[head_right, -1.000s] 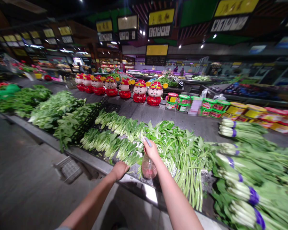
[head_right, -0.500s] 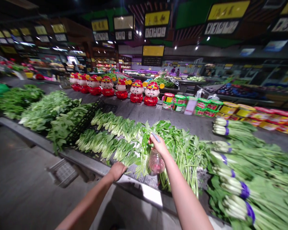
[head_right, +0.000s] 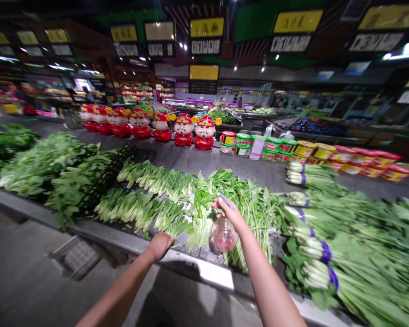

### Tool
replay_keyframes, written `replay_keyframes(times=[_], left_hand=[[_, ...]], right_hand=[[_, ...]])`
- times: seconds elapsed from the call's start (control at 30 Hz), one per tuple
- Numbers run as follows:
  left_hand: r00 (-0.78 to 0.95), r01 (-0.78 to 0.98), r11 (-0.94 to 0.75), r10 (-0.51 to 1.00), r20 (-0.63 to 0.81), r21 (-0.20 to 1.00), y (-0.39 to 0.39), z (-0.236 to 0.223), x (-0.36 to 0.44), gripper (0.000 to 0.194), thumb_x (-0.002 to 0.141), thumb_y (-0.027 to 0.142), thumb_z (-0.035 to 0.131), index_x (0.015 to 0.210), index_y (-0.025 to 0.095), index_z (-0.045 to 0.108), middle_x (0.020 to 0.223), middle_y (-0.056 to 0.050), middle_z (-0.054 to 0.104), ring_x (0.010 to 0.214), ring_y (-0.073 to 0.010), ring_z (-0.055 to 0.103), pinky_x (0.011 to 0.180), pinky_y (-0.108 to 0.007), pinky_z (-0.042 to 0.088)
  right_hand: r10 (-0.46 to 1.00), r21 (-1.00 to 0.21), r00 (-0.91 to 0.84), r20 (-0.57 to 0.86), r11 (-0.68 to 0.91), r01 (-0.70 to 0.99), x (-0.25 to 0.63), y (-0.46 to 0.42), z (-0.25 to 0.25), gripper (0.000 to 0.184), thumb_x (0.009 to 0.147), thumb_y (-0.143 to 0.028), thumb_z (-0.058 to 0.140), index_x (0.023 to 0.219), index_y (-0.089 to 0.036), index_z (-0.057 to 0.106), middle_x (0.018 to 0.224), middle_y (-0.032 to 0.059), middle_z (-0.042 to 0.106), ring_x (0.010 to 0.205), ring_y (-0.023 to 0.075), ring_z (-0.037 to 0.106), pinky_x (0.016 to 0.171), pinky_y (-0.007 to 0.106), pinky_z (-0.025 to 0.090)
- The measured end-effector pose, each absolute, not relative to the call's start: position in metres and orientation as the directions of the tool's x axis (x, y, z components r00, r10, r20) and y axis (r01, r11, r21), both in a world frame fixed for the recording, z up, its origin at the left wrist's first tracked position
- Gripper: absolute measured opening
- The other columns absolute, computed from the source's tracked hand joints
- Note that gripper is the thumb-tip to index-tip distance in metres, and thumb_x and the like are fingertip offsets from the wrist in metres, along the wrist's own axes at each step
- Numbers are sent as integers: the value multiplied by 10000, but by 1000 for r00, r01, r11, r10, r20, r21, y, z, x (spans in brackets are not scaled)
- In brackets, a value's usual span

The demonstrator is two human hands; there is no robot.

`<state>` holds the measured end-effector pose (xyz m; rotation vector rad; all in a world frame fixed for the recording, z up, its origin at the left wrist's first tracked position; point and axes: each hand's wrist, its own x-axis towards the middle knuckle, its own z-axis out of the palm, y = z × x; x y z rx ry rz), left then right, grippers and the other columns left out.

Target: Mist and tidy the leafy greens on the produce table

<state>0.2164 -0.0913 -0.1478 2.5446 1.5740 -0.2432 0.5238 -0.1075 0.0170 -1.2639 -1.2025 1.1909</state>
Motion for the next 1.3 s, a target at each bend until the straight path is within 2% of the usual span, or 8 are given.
replay_keyframes(times=[0.17, 0.37, 0.47, 0.57, 0.73, 0.9, 1.1, 1.3], left_hand=[[444, 894, -446, 872, -206, 39, -91, -149, 215, 569, 1009, 337, 221, 979, 98, 737, 1025, -193, 736, 1025, -287, 663, 937, -381, 449], [442, 896, -442, 874, -199, 49, -90, -152, 213, 585, 1012, 351, 206, 981, 99, 733, 1033, -186, 733, 1030, -286, 657, 940, -378, 445], [446, 894, -446, 872, -202, 47, -89, -152, 212, 586, 1014, 355, 205, 987, 105, 734, 1039, -180, 732, 1034, -284, 654, 942, -372, 442], [453, 890, -453, 868, -204, 49, -89, -152, 212, 589, 1014, 356, 205, 991, 101, 735, 1039, -183, 731, 1035, -286, 654, 940, -370, 441], [464, 884, -465, 862, -206, 48, -90, -149, 212, 590, 1014, 342, 203, 998, 85, 734, 1033, -194, 732, 1032, -289, 658, 936, -373, 453], [444, 894, -447, 871, -210, 37, -91, -145, 213, 574, 1014, 348, 220, 1005, 93, 734, 1042, -184, 733, 1044, -287, 659, 931, -367, 464], [451, 890, -455, 863, -227, 36, -91, -144, 214, 582, 1015, 337, 208, 1009, 97, 738, 1045, -189, 735, 1030, -289, 661, 946, -380, 453], [456, 887, -460, 861, -226, 38, -91, -144, 215, 580, 1014, 326, 208, 1007, 86, 736, 1045, -197, 733, 1022, -296, 660, 940, -386, 448]], right_hand=[[988, -998, 139, -60, -61, 5, 549, -123, 14, 455, 759, -647, 685, 981, -251, 716, 996, 79, 741, 1011, 262, 673, 626, 304, 572], [979, -997, 189, -76, -80, 16, 565, -142, 0, 447, 715, -670, 702, 749, -226, 664, 711, 33, 684, 678, 179, 633, 581, 298, 524], [977, -996, 195, -87, -88, -4, 571, -148, -8, 450, 704, -666, 714, 715, -222, 643, 658, 22, 659, 600, 158, 596, 578, 304, 520], [979, -995, 179, -97, -93, -33, 576, -153, -10, 432, 724, -642, 717, 807, -220, 679, 738, 39, 695, 703, 182, 651, 599, 296, 536], [990, -990, 113, -84, -70, -120, 578, -157, -4, 466, 737, -583, 740, 1045, -235, 700, 1068, 90, 738, 1067, 272, 670, 660, 310, 572], [997, -986, 75, -25, -12, -169, 570, -155, 0, 438, 749, -509, 766, 1107, -267, 694, 1174, 68, 716, 1141, 262, 644, 880, 389, 573], [998, -993, 52, -35, -29, -114, 548, -152, 2, 375, 768, -567, 727, 976, -256, 720, 1008, 60, 729, 1012, 232, 674, 687, 297, 585], [991, -995, 94, -94, -96, 21, 531, -150, -3, 402, 781, -633, 667, 813, -232, 679, 749, 13, 663, 682, 144, 617, 560, 263, 516]])
